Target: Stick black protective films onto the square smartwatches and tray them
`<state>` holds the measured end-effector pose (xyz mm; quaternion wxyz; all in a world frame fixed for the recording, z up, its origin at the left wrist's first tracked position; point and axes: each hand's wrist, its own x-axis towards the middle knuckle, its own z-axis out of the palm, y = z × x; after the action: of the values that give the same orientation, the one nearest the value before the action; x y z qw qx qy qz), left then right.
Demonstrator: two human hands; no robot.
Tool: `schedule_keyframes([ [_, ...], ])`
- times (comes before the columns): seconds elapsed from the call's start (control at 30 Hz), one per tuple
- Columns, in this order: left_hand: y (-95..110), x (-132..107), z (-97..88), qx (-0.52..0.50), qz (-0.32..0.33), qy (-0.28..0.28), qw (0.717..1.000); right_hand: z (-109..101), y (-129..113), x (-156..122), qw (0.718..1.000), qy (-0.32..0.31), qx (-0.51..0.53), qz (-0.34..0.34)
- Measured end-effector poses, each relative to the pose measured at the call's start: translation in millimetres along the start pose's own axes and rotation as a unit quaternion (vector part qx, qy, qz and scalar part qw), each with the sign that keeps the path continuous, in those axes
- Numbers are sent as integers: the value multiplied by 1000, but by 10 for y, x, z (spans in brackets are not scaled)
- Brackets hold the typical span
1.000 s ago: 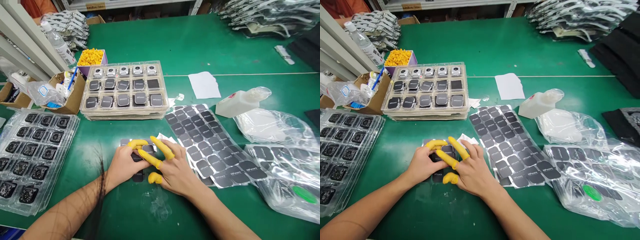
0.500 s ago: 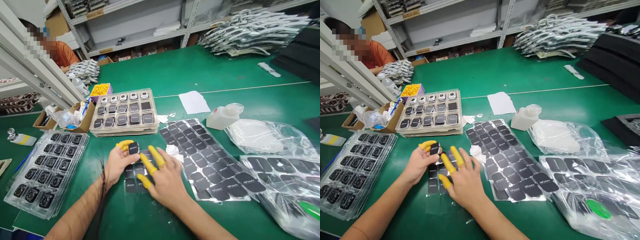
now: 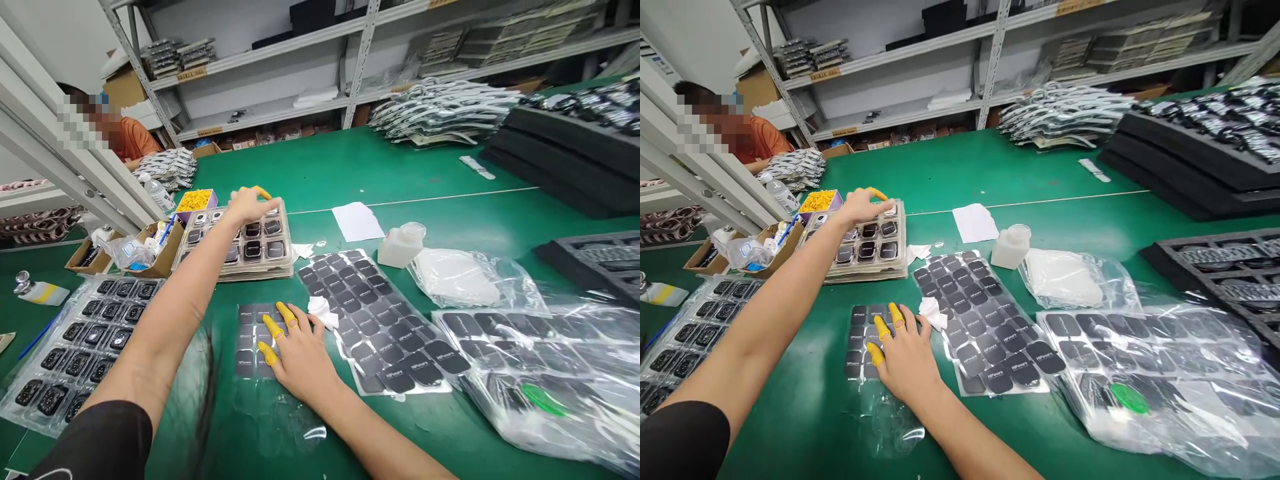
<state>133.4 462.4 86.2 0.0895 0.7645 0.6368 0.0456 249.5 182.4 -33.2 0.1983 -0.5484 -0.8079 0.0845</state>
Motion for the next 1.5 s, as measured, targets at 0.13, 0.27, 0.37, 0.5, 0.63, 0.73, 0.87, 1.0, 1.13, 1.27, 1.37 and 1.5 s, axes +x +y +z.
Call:
schedule_keyframes([
  [0.13,154,220,-3,92,-3,-18,996,-15,9,6,1000,-8,5,-10],
  [0.27,294,317,-80,84,-28,-49,995,-4,25,-32,1000,2,15,-19],
  [0.37,346,92,-107,67,-7,-32,997,-22,64,-46,994,57,92,-26],
  [0.5,268,-873,164,-53,81,72,993,-162,222,35,911,205,343,97],
  [0.63,36,-2063,680,-360,91,-5,929,-291,349,107,827,157,507,183],
  [0.73,-86,-2523,947,-439,36,-42,897,-256,280,81,839,92,511,163],
  [0.87,-178,-2582,1052,-478,-10,-88,874,-120,96,36,875,136,446,131],
  [1.0,-267,-2554,1093,-505,6,-78,860,-102,57,42,910,186,366,63],
  [1.13,-322,-2547,1155,-547,-37,-107,829,-344,198,25,923,90,370,53],
  [1.27,-357,-2510,1186,-567,-81,-134,809,-580,298,-40,880,-255,401,15],
  [1.37,-368,-2496,1187,-563,-83,-142,810,-591,377,-61,932,-244,269,-5],
  [1.5,-357,-2489,1157,-573,-76,-139,804,-517,669,1,995,10,94,24],
])
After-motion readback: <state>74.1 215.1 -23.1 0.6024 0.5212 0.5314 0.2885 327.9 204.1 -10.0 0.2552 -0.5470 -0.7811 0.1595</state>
